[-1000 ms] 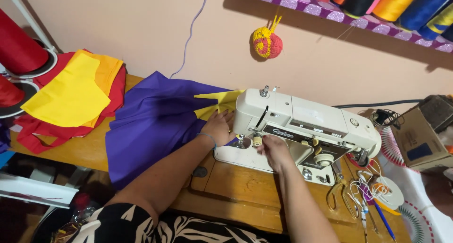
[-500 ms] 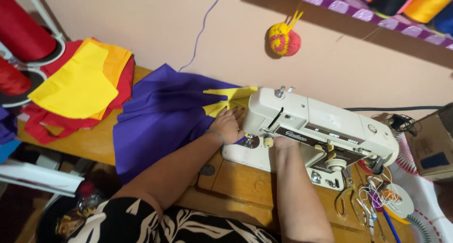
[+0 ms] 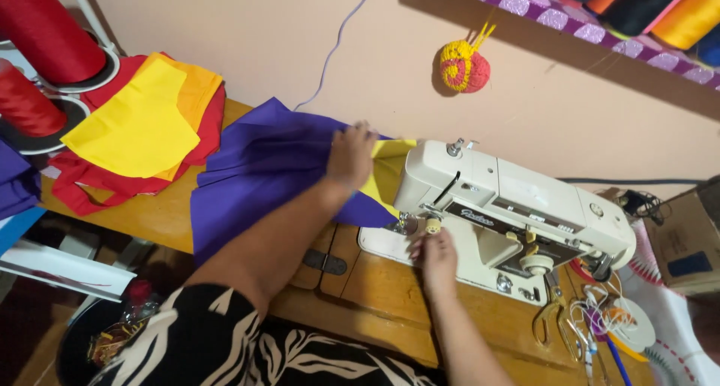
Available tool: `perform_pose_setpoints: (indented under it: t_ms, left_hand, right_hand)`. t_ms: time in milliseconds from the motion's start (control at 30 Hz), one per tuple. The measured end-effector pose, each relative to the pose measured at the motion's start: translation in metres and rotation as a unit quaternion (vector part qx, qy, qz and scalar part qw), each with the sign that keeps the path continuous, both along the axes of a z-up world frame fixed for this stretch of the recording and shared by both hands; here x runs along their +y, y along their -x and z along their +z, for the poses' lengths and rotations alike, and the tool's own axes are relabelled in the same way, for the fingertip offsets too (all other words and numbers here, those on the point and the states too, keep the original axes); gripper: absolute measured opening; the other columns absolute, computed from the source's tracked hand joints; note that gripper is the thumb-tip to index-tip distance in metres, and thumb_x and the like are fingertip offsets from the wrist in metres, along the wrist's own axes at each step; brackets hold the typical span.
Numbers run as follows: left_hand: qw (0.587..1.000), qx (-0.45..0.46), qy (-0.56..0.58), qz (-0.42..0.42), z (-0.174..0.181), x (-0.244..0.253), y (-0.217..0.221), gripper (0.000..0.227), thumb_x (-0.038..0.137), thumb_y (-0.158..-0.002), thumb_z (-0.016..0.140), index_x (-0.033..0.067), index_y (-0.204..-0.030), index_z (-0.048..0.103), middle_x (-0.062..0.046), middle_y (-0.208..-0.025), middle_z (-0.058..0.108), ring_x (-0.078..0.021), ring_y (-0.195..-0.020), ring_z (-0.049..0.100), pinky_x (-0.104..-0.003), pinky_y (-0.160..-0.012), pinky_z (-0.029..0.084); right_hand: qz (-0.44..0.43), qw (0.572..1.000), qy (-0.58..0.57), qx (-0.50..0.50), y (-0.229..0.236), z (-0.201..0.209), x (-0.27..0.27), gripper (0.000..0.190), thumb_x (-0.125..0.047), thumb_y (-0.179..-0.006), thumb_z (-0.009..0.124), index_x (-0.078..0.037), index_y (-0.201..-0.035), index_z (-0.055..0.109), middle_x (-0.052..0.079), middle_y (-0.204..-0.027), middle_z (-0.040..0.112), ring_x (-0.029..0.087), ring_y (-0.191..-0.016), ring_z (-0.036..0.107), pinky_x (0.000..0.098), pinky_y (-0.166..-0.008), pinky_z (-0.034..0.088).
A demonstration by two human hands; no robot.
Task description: Preparing and aligning pieces of yellow and purple fabric for sewing on a machine.
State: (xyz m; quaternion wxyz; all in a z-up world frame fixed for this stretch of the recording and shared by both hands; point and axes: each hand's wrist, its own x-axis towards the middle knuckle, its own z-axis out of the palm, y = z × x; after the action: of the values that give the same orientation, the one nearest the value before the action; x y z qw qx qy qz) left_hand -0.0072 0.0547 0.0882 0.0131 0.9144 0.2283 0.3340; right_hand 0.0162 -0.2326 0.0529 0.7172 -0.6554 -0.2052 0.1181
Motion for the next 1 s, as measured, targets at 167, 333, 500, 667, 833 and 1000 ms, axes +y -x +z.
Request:
perform_pose_setpoints:
  t_ms: [167,333,500,667,833,1000]
  left_hand:
    - [0.998,0.045,-0.023,0.037,-0.076,0.078,-0.054,0.039,0.046,-0.078,0.075,0.0279,-0.109,0.061,0.001,-0.102,0.062,-0.0252,-0.103,0.057,-0.051,-0.096,0.04]
    - [0.982,-0.098,-0.159,0.018,-0.054,0.09,-0.048,0.02,0.036,-0.088,0.061,0.0275,-0.07,0.059,0.003,-0.061,0.062,-0.019,-0.06,0.064,-0.04,-0.062,0.05]
    - [0.986,-0.125,0.043,-0.102,0.015,0.072,0.003,0.022,0.04,-0.106,0.044,0.0344,-0.117,0.063,-0.001,-0.103,0.067,-0.0244,-0.103,0.068,-0.04,-0.094,0.054]
    - [0.97,-0.17,-0.116,-0.127,0.06,-0.031,0.115,0.022,0.039,-0.104,0.053,0.0204,-0.106,0.064,-0.003,-0.099,0.059,-0.0271,-0.097,0.061,-0.042,-0.088,0.049]
    - [0.95,-0.074,-0.104,-0.286,0.054,-0.085,0.212,0.021,0.037,-0.1,0.054,0.0236,-0.089,0.066,0.0,-0.089,0.059,-0.0267,-0.082,0.06,-0.045,-0.07,0.047]
    - [0.905,-0.053,-0.076,-0.416,0.011,-0.094,0.247,0.033,0.037,-0.106,0.042,0.0376,-0.123,0.071,-0.002,-0.099,0.052,-0.0253,-0.079,0.054,-0.041,-0.07,0.039]
  right_hand:
    - [0.097,0.887,0.159,-0.423,0.049,0.019,0.008,0.018,-0.009,-0.086,0.068,-0.018,-0.099,0.076,0.003,-0.098,0.073,0.025,-0.096,0.071,0.0382,-0.089,0.056]
    - [0.246,0.768,0.125,-0.578,0.064,0.034,0.041,0.04,-0.023,-0.093,0.068,-0.013,-0.132,0.068,0.013,-0.138,0.062,0.037,-0.131,0.056,0.0501,-0.106,0.045]
    - [0.184,0.736,0.175,-0.628,0.053,0.011,0.096,0.031,-0.03,-0.086,0.073,-0.015,-0.113,0.074,0.007,-0.113,0.062,0.031,-0.104,0.059,0.045,-0.085,0.047]
    - [0.078,0.743,0.247,-0.618,0.03,-0.034,0.149,0.03,-0.039,-0.085,0.07,-0.012,-0.096,0.076,0.013,-0.098,0.067,0.032,-0.085,0.067,0.0459,-0.073,0.051]
    - [0.049,0.753,0.268,-0.599,0.045,-0.027,0.127,0.031,-0.04,-0.082,0.071,-0.009,-0.088,0.074,0.018,-0.098,0.07,0.034,-0.081,0.07,0.0484,-0.071,0.053]
    - [0.076,0.806,0.236,-0.538,0.089,-0.008,0.049,0.03,-0.027,-0.082,0.074,-0.002,-0.099,0.071,0.025,-0.103,0.068,0.042,-0.095,0.066,0.0531,-0.083,0.052]
